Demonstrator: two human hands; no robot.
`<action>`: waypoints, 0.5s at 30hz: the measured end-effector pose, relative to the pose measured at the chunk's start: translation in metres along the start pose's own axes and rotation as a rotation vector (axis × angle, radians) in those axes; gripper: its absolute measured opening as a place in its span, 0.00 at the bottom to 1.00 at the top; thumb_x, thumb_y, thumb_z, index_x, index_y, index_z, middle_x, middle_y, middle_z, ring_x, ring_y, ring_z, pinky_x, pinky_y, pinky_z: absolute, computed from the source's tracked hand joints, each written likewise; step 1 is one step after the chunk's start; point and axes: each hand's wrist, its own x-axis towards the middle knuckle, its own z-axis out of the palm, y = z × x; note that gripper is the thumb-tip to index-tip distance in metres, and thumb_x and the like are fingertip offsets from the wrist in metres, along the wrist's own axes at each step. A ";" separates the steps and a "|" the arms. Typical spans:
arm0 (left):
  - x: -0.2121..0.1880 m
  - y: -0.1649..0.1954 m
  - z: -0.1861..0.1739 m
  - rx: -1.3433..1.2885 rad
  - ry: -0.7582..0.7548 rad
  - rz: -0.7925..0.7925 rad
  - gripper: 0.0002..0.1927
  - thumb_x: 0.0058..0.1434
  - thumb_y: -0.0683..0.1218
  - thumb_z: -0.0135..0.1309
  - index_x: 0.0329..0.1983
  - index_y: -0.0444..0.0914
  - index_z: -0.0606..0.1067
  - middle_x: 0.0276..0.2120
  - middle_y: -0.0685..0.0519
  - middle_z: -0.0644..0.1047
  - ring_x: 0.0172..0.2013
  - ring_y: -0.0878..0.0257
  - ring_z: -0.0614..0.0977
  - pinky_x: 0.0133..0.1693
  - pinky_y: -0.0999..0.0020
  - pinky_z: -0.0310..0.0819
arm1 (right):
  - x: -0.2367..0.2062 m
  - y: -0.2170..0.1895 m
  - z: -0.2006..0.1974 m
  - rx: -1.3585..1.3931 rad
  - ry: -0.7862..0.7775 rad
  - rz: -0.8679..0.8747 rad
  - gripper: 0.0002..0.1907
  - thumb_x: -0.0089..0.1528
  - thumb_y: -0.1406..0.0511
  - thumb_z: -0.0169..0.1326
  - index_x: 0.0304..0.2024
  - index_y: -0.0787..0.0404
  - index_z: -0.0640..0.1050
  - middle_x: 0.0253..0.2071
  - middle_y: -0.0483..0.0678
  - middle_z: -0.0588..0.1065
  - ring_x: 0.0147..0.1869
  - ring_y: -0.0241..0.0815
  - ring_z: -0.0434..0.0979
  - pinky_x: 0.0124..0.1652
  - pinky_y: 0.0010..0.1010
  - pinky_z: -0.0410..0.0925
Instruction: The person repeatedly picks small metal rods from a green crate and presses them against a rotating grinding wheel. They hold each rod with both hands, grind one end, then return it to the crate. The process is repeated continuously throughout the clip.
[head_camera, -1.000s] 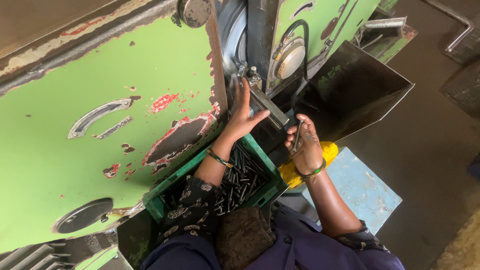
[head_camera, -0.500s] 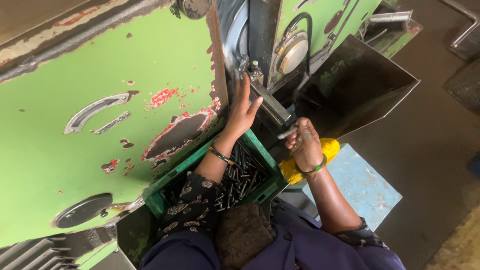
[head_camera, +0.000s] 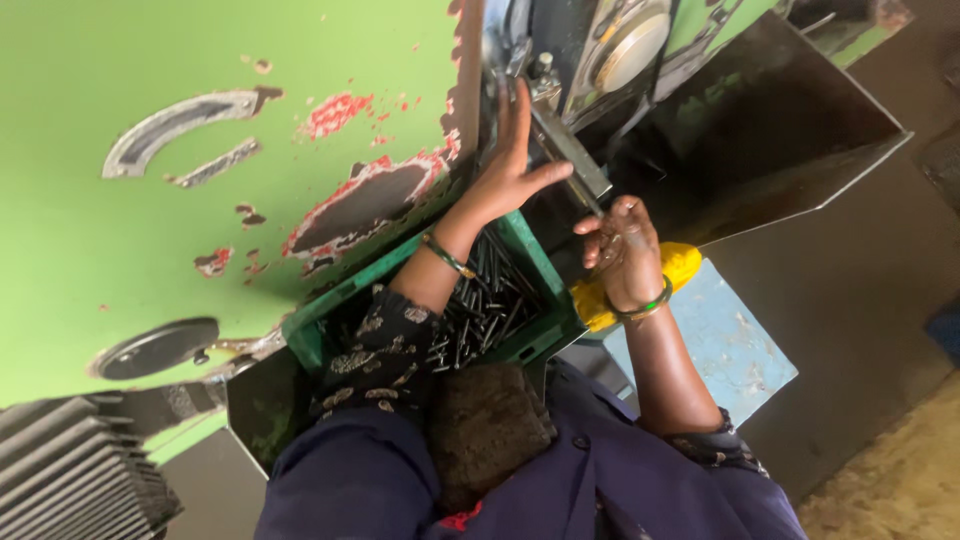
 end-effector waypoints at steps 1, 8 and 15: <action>0.000 -0.003 0.001 -0.032 0.015 0.019 0.61 0.67 0.66 0.58 0.80 0.43 0.28 0.77 0.31 0.27 0.78 0.34 0.30 0.74 0.39 0.38 | 0.000 0.001 -0.001 -0.016 0.002 -0.036 0.10 0.73 0.56 0.45 0.49 0.54 0.66 0.37 0.55 0.77 0.29 0.38 0.73 0.29 0.26 0.68; -0.002 -0.014 0.016 0.013 0.241 0.009 0.40 0.80 0.63 0.46 0.83 0.47 0.41 0.82 0.38 0.38 0.79 0.44 0.47 0.75 0.53 0.55 | -0.012 0.007 0.007 -0.197 -0.016 -0.268 0.08 0.75 0.60 0.47 0.47 0.57 0.65 0.31 0.51 0.73 0.30 0.36 0.70 0.27 0.22 0.63; 0.008 -0.010 0.013 0.027 0.058 0.099 0.81 0.46 0.70 0.76 0.75 0.42 0.23 0.71 0.34 0.19 0.73 0.33 0.31 0.69 0.37 0.40 | -0.020 -0.006 0.055 -1.326 -0.629 -0.622 0.17 0.63 0.66 0.58 0.53 0.61 0.74 0.52 0.55 0.77 0.54 0.49 0.79 0.52 0.35 0.73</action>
